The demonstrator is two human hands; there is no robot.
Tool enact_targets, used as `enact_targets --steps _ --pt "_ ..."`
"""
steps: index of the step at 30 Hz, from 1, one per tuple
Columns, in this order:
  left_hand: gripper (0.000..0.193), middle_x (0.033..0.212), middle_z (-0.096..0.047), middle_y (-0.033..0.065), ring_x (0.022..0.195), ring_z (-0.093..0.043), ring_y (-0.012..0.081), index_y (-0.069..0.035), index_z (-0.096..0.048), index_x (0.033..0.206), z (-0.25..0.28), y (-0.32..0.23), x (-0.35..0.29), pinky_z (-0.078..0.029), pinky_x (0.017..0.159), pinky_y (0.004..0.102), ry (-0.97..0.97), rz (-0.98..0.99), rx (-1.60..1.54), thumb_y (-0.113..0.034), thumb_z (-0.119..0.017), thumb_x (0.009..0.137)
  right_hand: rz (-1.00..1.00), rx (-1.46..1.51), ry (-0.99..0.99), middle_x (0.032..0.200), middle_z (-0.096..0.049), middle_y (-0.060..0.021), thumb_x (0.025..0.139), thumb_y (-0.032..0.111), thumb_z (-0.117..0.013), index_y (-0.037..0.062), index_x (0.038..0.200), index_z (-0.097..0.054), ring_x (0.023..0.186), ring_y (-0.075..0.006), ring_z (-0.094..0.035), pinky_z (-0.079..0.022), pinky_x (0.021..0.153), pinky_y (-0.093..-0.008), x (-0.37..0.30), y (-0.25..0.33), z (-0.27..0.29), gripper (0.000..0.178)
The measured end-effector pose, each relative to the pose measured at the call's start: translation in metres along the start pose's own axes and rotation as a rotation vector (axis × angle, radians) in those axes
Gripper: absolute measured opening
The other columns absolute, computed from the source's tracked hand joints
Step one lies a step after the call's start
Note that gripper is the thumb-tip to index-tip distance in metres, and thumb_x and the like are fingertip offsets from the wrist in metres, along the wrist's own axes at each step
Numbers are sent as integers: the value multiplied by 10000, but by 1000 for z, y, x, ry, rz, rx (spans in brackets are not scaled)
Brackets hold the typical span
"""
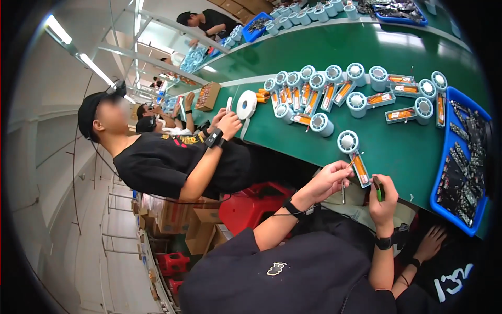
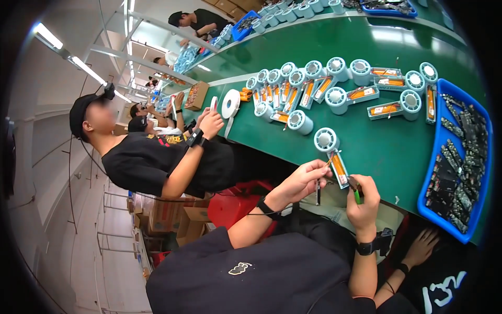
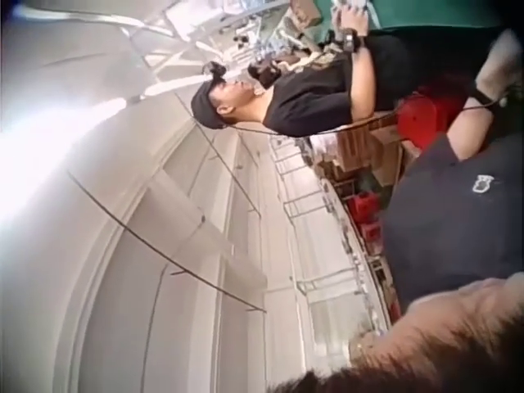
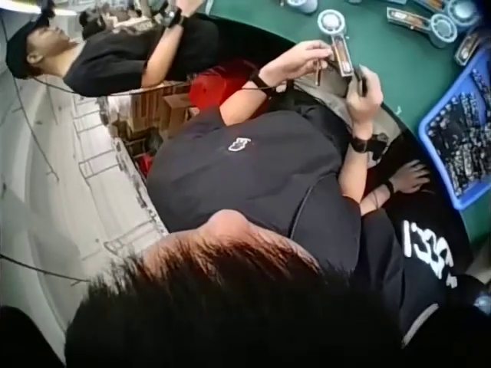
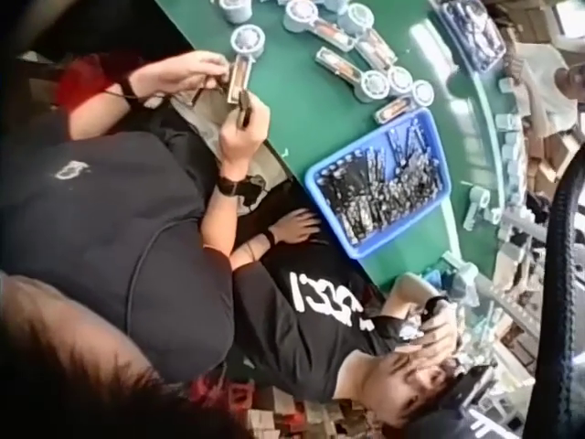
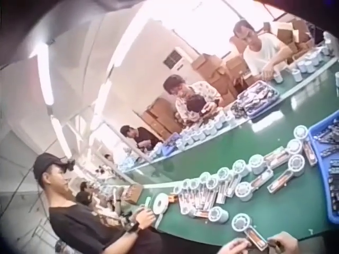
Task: Assemble electronic components by attaching wires and small parts to circular plastic housings on a production line.
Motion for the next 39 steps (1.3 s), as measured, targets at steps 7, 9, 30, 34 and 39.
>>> enact_targets --steps 7,9,30,34,39 --pt "232 1025 -669 51 775 -645 99 -34 -597 1158 0 7 3 -542 699 229 29 19 -190 -236 -621 1046 -47 -36 56 915 -635 -138 815 -122 -617 -26 1047 -622 780 -238 -600 -488 732 -314 7 2 10 251" --pt "243 1035 -681 67 787 -663 108 -29 -598 1170 6 15 -3 -553 694 226 27 75 -247 -242 -610 1052 -57 -44 53 913 -636 -137 811 -122 -616 -24 1046 -624 782 -241 -602 -487 727 -315 3 2 8 255" --pt "381 1109 -736 169 838 -744 161 15 -565 1316 4 11 -14 -604 719 246 143 187 -251 -284 -526 1082 -48 -234 87 932 -673 -132 678 -101 -649 10 1059 -665 784 -285 -615 -509 659 -351 4 2 -6 397" --pt "402 1097 -736 169 831 -742 156 34 -532 1347 9 5 -15 -603 682 240 165 167 -275 -269 -514 1083 -53 -252 86 913 -672 -124 669 -97 -662 10 1054 -669 758 -277 -612 -508 655 -348 6 3 -10 400" --pt "382 1095 -735 176 832 -746 167 17 -524 1343 2 9 -13 -604 663 235 220 198 -339 -267 -504 1088 -95 -256 138 969 -684 -126 713 -103 -652 16 1083 -663 820 -270 -630 -518 698 -334 5 -1 -10 389"
Point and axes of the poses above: each hand's wrist, its own x-axis towards the middle knuckle, its own z-axis out of the back of the hand, y = z × x, the point moved 8 cm from there along x, towards the middle knuckle
